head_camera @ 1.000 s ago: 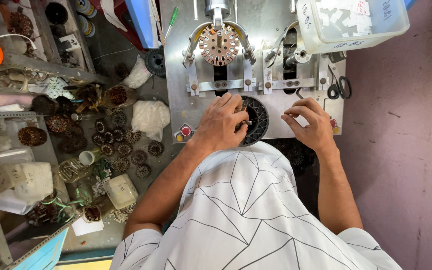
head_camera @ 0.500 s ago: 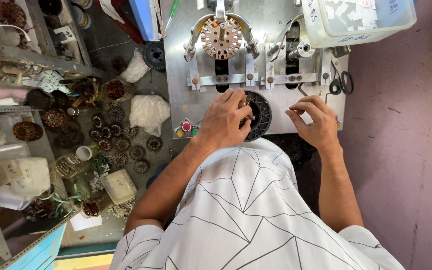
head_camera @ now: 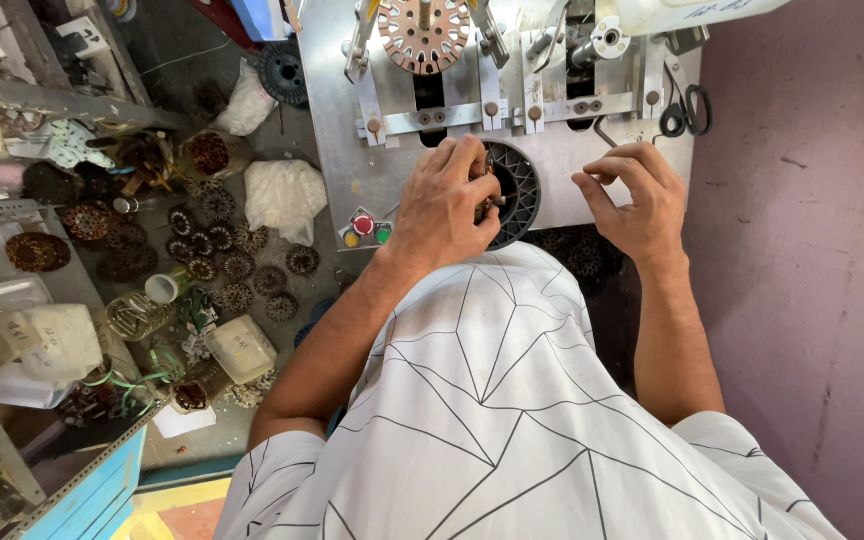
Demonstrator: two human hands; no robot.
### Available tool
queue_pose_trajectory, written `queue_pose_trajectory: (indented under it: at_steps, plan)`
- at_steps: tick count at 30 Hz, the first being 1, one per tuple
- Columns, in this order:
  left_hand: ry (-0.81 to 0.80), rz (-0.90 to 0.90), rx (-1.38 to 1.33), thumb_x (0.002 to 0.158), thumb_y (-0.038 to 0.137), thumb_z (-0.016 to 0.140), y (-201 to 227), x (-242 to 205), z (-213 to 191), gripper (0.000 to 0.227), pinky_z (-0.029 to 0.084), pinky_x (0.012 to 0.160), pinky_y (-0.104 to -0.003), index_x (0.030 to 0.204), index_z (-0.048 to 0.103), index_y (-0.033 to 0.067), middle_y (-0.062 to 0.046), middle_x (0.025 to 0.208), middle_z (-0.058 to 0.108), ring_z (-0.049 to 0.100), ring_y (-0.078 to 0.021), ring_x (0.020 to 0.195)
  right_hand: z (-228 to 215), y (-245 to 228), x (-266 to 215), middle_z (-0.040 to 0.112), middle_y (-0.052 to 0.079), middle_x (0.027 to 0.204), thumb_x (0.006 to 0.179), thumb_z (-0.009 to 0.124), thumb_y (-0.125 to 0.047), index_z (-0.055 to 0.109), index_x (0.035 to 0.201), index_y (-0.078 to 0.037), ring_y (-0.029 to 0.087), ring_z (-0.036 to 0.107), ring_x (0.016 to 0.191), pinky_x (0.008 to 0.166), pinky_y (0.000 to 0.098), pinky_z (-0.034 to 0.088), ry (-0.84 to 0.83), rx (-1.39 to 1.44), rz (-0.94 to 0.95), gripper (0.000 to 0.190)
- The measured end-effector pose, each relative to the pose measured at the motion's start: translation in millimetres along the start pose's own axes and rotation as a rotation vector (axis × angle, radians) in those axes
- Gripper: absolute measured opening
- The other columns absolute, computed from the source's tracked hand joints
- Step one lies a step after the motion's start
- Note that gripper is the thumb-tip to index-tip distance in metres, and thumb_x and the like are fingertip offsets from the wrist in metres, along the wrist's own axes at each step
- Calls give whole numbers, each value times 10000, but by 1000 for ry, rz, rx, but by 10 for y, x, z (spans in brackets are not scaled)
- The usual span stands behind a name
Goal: The person operates a coil winding machine, places a stator core into the fixture, and winds copper wire onto it. They then remove the wound stator, trim excess wire with shears, and place the finished component into a container.
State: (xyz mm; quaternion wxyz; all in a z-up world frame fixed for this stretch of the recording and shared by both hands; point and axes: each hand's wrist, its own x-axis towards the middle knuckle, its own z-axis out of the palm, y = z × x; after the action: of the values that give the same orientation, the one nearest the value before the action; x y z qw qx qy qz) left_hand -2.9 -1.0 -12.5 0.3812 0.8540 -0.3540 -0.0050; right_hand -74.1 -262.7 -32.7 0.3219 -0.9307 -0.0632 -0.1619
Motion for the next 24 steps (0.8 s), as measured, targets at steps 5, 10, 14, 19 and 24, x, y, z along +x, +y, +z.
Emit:
queue_pose_trajectory:
  at_steps: [5,10,14,19,24]
  plan:
    - [21,-30,-19,692,109,774,-14,-14,74,117,449,849,-419,741,687,48,-85,1004,471,510,-262,987,-6,-6,-1,677,56,1011,922,911,-43,735,999,-33,138,676,836,712,264,565,-2,17,14,193]
    - [72,-59,-61,734,77,747,-26,-31,173,112,498,811,-398,730,645,30,-97,1014,467,526,-259,974,-23,6,2,683,56,1007,921,914,-47,734,983,-31,133,681,840,718,261,571,-7,45,39,192]
    - [118,-28,-87,762,65,737,-59,-63,214,104,509,769,-389,757,640,29,-100,991,471,547,-263,939,-30,11,-29,681,58,1000,913,909,-42,734,975,-30,132,681,840,722,262,574,-9,47,52,186]
    - [157,-24,-98,775,62,730,-53,-56,213,81,511,741,-406,789,657,29,-96,954,494,573,-271,901,-54,-37,-6,682,47,1024,886,902,-11,733,990,-41,133,687,839,726,260,564,-1,74,67,201]
    - [135,-75,-137,763,76,722,-56,-44,228,77,525,724,-410,788,661,37,-98,953,529,604,-277,890,150,-348,6,588,145,1215,896,764,41,687,1116,-32,128,628,769,643,253,550,157,113,-106,245]
